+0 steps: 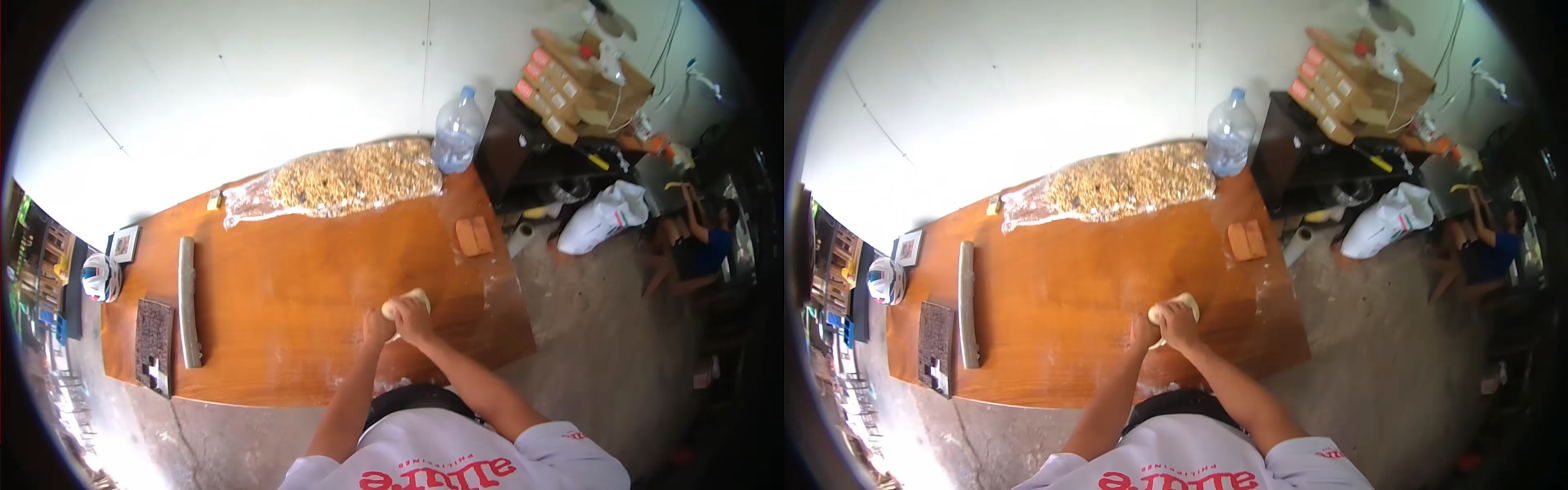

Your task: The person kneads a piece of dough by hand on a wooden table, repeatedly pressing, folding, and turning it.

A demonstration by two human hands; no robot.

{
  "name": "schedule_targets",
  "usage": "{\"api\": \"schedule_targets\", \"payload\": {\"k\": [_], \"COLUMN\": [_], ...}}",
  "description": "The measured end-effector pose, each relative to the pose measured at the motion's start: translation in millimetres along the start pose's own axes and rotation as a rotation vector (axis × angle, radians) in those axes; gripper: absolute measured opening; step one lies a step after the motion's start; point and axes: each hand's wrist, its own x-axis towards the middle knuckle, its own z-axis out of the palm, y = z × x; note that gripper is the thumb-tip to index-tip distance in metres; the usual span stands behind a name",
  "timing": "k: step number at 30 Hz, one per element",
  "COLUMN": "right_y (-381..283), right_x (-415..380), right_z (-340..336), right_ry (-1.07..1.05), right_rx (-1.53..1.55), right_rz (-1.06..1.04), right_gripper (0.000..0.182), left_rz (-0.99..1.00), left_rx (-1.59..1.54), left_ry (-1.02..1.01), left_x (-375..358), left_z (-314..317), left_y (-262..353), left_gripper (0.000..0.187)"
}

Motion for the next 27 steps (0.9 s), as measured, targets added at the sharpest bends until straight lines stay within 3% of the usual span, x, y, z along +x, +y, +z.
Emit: {"api": "schedule_targets", "payload": {"k": [2,3,5,7,9,10,12,14,15,17,19,20,22,23,25,27], "right_y": [-8.9,-8.4,-4.0,31.5,57.1,49.7,25.0,-0.9,-17.6,-48.0,-41.3,-56.8,-94.9,-91.1,-68.8,-13.5], "right_x": [-14.5,-18.4,-29.8,-43.5,-62.0,-66.0,-87.2,-96.1,-82.7,-46.7,-26.5,-13.4,8.4,17.6,30.9,27.9], "right_z": [-13.4,-22.8,-44.3,-74.1,-92.5,-95.2,-107.4,-117.4,-126.1,-166.0,-194.6,-213.1,-236.1,-229.2,-203.6,-158.3], "right_ry": [-0.022,-0.015,-0.239,0.047,0.362,0.372,0.305,0.059,0.031,0.162,0.059,0.078,0.139,0.134,0.311,0.239], "right_rx": [0.000,-0.019,0.205,0.826,0.817,0.819,1.157,1.822,1.907,1.933,1.587,1.589,0.793,0.795,0.728,0.603], "right_rz": [-0.004,-0.012,0.192,0.562,0.842,0.846,1.124,0.619,0.442,0.465,0.472,0.453,0.483,0.493,0.416,0.396], "right_gripper": [0.024,0.024,0.028,0.043,0.060,0.060,0.078,0.090,0.090,0.090,0.084,0.084,0.074,0.074,0.057,0.051], "left_rz": [0.132,0.148,0.103,0.161,0.160,0.193,0.199,0.163,0.141,0.163,0.106,0.129,0.136,0.139,0.122,0.013], "left_rx": [0.136,0.121,-0.282,-0.288,-0.308,-0.479,-0.745,-1.084,-1.257,-1.418,-1.634,-1.664,-1.700,-1.684,-1.673,-1.140], "left_ry": [0.322,0.326,0.198,0.106,0.115,0.076,0.014,-0.148,-0.230,-0.212,-0.240,-0.235,-0.231,-0.209,-0.167,-0.073], "left_x": [-29.7,-31.2,-34.3,-58.0,-75.1,-79.0,-97.4,-98.6,-100.3,-108.3,-124.9,-127.3,-131.1,-132.0,-128.9,-113.8], "left_z": [5.8,12.9,22.3,-14.4,-25.8,-31.4,-48.1,-48.4,-45.0,-55.6,-64.2,-69.3,-72.2,-72.7,-67.3,-45.3], "left_y": [5.7,0.8,-12.2,26.2,56.9,72.3,111.5,129.9,136.0,166.0,173.3,181.4,189.7,189.7,176.4,127.2], "left_gripper": [0.049,0.049,0.048,0.052,0.049,0.047,0.040,0.036,0.037,0.042,0.056,0.056,0.057,0.061,0.065,0.062]}}
